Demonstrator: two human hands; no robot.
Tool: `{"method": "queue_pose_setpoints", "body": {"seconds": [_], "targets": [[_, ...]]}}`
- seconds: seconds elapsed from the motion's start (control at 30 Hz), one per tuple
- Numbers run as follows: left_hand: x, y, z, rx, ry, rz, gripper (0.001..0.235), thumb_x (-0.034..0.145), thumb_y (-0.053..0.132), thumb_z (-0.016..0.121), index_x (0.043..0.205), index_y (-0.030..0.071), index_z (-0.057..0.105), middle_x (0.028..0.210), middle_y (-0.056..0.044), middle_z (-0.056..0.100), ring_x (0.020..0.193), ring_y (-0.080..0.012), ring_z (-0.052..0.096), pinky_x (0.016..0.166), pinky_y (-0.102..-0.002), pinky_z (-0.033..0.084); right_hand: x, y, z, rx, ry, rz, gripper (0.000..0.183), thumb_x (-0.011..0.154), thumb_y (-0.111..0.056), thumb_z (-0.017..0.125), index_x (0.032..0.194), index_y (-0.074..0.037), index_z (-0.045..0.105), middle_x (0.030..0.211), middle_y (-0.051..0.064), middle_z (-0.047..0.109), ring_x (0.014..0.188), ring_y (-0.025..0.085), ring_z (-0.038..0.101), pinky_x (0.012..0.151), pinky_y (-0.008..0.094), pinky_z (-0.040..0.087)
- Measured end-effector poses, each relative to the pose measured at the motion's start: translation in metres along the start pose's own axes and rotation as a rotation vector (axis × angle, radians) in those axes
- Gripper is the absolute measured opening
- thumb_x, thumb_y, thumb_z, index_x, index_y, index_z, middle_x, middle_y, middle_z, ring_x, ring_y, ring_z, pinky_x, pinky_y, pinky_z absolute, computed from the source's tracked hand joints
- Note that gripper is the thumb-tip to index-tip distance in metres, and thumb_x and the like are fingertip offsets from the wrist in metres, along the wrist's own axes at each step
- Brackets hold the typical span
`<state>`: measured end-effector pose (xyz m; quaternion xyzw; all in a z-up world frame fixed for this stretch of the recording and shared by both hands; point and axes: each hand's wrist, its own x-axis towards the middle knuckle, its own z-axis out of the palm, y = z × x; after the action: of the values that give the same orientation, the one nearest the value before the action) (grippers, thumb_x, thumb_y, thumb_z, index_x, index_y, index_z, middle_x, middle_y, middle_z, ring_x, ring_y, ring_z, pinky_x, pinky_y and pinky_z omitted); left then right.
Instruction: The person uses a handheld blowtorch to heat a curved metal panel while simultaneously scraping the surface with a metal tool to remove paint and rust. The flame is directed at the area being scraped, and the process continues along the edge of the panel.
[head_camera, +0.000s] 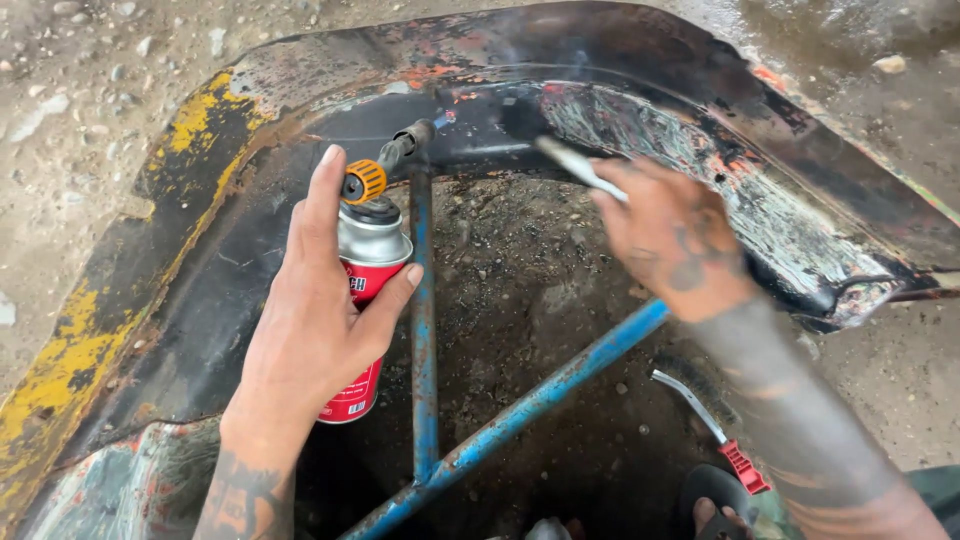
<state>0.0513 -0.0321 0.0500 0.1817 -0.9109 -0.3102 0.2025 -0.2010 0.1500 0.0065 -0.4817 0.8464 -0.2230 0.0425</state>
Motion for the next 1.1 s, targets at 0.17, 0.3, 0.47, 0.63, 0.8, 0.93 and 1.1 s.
{"method": "queue_pose_setpoints", "body": {"seconds": [0.17, 0.3, 0.47, 0.63, 0.8, 0.93, 1.1], "targets": [[-0.005, -0.019, 0.003, 0.024, 0.048, 0.088, 0.085, 0.099, 0.014, 0.071, 0.16, -0.004, 0.014, 0.17, -0.024, 0.025, 0.159, -0.0403, 0.03, 0.133, -0.048, 0.023, -0.01, 0.005, 0.008, -0.249, 0.125, 0.048, 0.029, 0.103, -0.028, 0.066, 0.129, -0.016, 0.075, 0.111, 0.009, 0.075, 0.09, 0.034, 0.071, 0.073, 0.049, 0.058], [-0.006, -0.027, 0.029, 0.025, 0.102, 0.063, 0.087, 0.098, 0.016, 0.074, 0.16, -0.005, 0.016, 0.171, -0.024, 0.024, 0.16, -0.0425, 0.028, 0.134, -0.049, 0.019, 0.006, -0.005, 0.049, -0.152, 0.187, -0.091, 0.031, 0.101, -0.027, 0.067, 0.13, -0.016, 0.072, 0.105, 0.009, 0.069, 0.078, 0.04, 0.069, 0.063, 0.054, 0.055], [-0.015, -0.03, 0.04, -0.085, 0.099, 0.027, 0.083, 0.101, 0.017, 0.068, 0.163, 0.007, 0.015, 0.138, -0.026, 0.05, 0.117, -0.0419, 0.055, 0.105, -0.049, 0.044, -0.026, -0.03, -0.001, -0.192, -0.07, 0.179, 0.038, 0.102, -0.032, 0.058, 0.134, -0.016, 0.071, 0.12, 0.007, 0.072, 0.097, 0.041, 0.068, 0.077, 0.054, 0.052], [-0.017, -0.036, 0.045, -0.019, 0.133, 0.012, 0.083, 0.103, 0.019, 0.068, 0.166, 0.011, 0.014, 0.128, -0.018, 0.05, 0.103, -0.0361, 0.053, 0.097, -0.045, 0.046, 0.004, -0.016, 0.034, -0.173, 0.015, 0.02, 0.037, 0.104, -0.027, 0.06, 0.135, -0.011, 0.072, 0.109, 0.014, 0.073, 0.083, 0.039, 0.069, 0.066, 0.052, 0.053], [-0.02, -0.047, 0.038, -0.032, 0.146, 0.036, 0.082, 0.103, 0.019, 0.067, 0.165, 0.011, 0.013, 0.135, -0.023, 0.05, 0.112, -0.0395, 0.052, 0.101, -0.05, 0.046, 0.007, -0.024, 0.027, -0.162, 0.039, -0.026, 0.033, 0.103, -0.026, 0.065, 0.133, -0.014, 0.073, 0.107, 0.008, 0.074, 0.08, 0.035, 0.07, 0.066, 0.051, 0.056], [-0.023, -0.06, 0.033, -0.001, 0.153, 0.079, 0.083, 0.102, 0.017, 0.068, 0.164, 0.007, 0.014, 0.141, -0.025, 0.048, 0.119, -0.0406, 0.052, 0.104, -0.049, 0.045, -0.009, -0.024, 0.016, -0.205, -0.011, 0.028, 0.034, 0.104, -0.029, 0.06, 0.132, -0.012, 0.072, 0.109, 0.008, 0.074, 0.079, 0.034, 0.07, 0.06, 0.049, 0.054], [-0.023, -0.068, 0.029, -0.046, 0.111, 0.071, 0.082, 0.102, 0.016, 0.067, 0.163, 0.005, 0.013, 0.136, -0.025, 0.047, 0.115, -0.0401, 0.05, 0.1, -0.049, 0.045, 0.008, -0.025, 0.043, -0.174, 0.054, -0.028, 0.033, 0.101, -0.028, 0.062, 0.131, -0.015, 0.072, 0.109, 0.01, 0.072, 0.087, 0.041, 0.069, 0.07, 0.055, 0.054]]}}
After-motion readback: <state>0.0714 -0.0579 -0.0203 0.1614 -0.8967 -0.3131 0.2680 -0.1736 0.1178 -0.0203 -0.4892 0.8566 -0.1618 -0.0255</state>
